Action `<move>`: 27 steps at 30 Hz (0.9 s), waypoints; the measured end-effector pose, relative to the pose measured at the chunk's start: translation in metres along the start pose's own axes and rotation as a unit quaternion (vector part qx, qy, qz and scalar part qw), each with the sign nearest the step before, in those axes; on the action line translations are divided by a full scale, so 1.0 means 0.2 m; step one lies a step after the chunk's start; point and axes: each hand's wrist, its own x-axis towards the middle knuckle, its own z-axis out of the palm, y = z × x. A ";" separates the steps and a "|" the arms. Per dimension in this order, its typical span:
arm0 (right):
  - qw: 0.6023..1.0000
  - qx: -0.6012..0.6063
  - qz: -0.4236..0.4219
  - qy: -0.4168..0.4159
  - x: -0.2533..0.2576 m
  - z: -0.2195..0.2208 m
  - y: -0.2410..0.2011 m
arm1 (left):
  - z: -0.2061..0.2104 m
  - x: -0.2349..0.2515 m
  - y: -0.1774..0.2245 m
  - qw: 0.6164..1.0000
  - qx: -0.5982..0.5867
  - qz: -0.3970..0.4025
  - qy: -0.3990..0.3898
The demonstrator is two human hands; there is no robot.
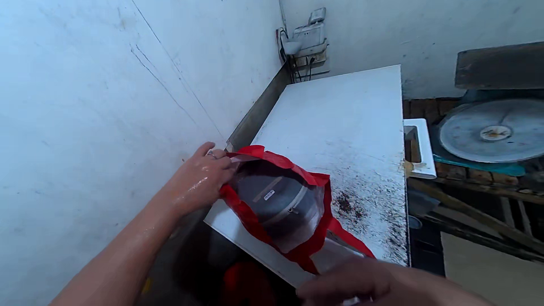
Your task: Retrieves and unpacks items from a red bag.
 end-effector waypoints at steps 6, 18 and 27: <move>0.949 -0.273 -0.022 0.156 0.29 -0.06 0.02 | 0.00 -0.01 0.02 1.000 0.001 -0.018 -0.008; 0.863 -0.463 0.204 0.001 0.82 -0.21 0.05 | -0.02 0.03 0.13 0.996 -0.025 -0.079 -0.032; 0.902 -0.211 0.054 0.373 0.01 -0.05 0.43 | 0.01 0.06 0.28 0.997 -0.042 -0.061 0.033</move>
